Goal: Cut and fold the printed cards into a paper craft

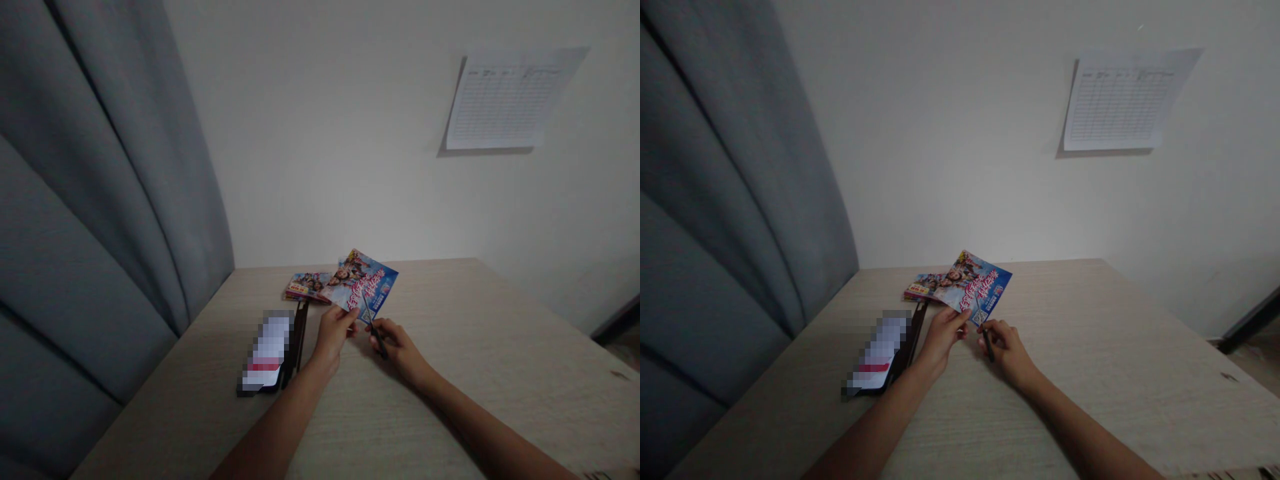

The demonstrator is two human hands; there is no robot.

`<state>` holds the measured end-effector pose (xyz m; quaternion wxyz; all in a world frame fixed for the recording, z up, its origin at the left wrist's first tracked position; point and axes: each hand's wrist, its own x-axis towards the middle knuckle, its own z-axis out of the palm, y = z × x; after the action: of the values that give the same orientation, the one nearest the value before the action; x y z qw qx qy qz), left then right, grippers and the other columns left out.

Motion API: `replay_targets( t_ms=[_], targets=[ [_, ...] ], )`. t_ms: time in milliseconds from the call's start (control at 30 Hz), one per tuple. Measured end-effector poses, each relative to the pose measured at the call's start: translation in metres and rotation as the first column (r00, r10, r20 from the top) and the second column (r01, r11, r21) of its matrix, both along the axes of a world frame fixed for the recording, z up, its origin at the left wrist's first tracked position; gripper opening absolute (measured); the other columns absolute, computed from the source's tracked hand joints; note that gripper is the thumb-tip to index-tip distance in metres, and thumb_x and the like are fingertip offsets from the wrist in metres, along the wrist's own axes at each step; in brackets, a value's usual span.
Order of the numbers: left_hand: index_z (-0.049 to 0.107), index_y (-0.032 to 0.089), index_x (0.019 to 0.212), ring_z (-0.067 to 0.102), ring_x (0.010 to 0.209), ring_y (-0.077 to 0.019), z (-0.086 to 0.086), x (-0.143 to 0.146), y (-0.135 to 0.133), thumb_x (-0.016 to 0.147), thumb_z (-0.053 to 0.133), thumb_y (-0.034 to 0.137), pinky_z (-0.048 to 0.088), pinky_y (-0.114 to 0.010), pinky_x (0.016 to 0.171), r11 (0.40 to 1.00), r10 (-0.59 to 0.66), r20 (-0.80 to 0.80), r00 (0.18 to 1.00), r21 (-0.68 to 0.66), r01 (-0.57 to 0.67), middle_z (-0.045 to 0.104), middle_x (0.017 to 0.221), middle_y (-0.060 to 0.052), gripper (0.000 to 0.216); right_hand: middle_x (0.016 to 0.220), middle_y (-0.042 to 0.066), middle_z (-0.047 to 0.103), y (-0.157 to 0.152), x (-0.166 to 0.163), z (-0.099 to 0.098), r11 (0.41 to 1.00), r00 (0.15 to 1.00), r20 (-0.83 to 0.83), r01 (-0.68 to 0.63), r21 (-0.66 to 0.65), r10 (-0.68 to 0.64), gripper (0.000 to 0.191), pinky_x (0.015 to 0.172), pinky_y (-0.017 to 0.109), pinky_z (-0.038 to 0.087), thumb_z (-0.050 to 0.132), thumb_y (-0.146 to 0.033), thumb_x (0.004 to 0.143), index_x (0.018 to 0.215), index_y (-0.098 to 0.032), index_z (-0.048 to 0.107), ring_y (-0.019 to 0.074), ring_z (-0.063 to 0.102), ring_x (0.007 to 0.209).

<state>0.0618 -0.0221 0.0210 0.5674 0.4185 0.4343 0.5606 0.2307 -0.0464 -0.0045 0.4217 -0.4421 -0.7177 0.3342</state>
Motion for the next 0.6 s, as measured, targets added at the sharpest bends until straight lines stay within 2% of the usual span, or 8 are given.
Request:
replay_targets(
  t_ms=[167, 600],
  targets=[
    [0.070, 0.014, 0.084, 0.053, 0.051, -0.0077, 0.0013, -0.0001, -0.0015, 0.060, 0.085, 0.047, 0.041, -0.020, 0.049, 1.000, -0.001, 0.003, 1.000, 0.011, 0.001, 0.066, 0.072, -0.001, 0.043, 0.086, 0.003, 0.065, 0.0009, 0.0013, -0.0032, 1.000, 1.000, 0.007, 0.003, -0.010, -0.003, 0.027, 0.076, 0.032, 0.046, 0.057, -0.044, 0.088, 0.099, -0.022, 0.067, 0.0193, 0.058, 0.079],
    [0.068, 0.013, 0.082, 0.053, 0.050, -0.0080, -0.0015, 0.0007, -0.0004, 0.061, 0.084, 0.046, 0.042, -0.021, 0.049, 1.000, -0.006, 0.010, 1.000, 0.011, 0.006, 0.065, 0.070, 0.000, 0.042, 0.089, 0.005, 0.066, 0.0023, 0.0012, -0.0074, 1.000, 1.000, -0.025, 0.006, -0.006, -0.006, 0.024, 0.075, 0.032, 0.046, 0.059, -0.039, 0.087, 0.101, -0.021, 0.066, 0.0187, 0.057, 0.079]
  ],
)
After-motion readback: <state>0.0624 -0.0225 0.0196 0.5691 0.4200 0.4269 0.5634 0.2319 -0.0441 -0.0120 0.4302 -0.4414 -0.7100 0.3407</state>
